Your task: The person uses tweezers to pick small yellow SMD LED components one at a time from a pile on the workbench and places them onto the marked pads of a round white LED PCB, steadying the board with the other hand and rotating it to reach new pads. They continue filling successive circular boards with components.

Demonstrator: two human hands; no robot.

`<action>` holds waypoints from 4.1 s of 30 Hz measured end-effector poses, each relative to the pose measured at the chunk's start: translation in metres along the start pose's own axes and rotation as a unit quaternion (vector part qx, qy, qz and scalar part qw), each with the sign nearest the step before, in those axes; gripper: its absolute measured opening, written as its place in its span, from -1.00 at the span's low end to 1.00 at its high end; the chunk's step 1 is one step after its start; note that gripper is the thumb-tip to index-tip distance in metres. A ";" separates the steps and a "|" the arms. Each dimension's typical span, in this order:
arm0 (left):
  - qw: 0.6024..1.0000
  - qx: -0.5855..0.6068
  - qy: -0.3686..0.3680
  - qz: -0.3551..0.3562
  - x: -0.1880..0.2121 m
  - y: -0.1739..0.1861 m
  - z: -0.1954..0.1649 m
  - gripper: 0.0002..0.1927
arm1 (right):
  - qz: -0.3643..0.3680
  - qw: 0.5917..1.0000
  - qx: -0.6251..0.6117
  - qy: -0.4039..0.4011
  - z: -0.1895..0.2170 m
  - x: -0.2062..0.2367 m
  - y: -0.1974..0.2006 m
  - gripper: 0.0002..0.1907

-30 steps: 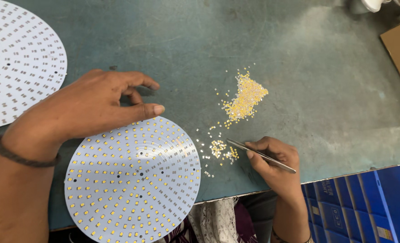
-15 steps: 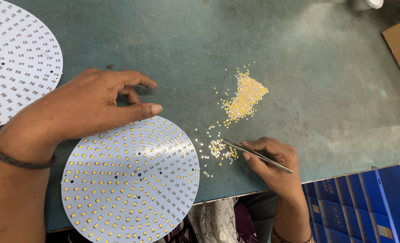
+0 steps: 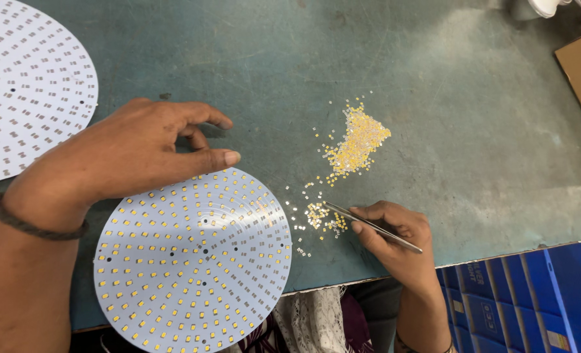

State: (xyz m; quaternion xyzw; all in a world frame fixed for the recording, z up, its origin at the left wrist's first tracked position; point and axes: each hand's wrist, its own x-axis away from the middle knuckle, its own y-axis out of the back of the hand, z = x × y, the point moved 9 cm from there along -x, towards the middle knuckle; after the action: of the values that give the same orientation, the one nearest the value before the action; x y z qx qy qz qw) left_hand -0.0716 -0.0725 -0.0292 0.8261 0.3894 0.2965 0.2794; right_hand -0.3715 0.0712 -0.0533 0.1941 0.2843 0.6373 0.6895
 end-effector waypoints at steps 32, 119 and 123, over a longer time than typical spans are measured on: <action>0.999 0.000 -0.033 -0.001 0.000 -0.001 -0.007 -0.33 | 0.015 0.999 -0.040 0.014 0.011 -0.004 -0.011 -0.93; 0.999 0.011 -0.031 0.036 0.003 -0.013 -0.015 -0.27 | -0.003 0.999 -0.004 0.035 0.016 -0.006 -0.007 -0.86; 0.999 0.012 -0.033 0.036 0.002 -0.014 -0.014 -0.29 | -0.025 1.000 0.000 0.020 0.009 -0.004 -0.004 -0.87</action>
State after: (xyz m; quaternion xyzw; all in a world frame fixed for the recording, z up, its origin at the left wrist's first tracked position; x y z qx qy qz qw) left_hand -0.0871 -0.0596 -0.0286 0.8523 0.3532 0.2742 0.2714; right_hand -0.3631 0.0681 -0.0481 0.1745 0.3024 0.6238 0.6993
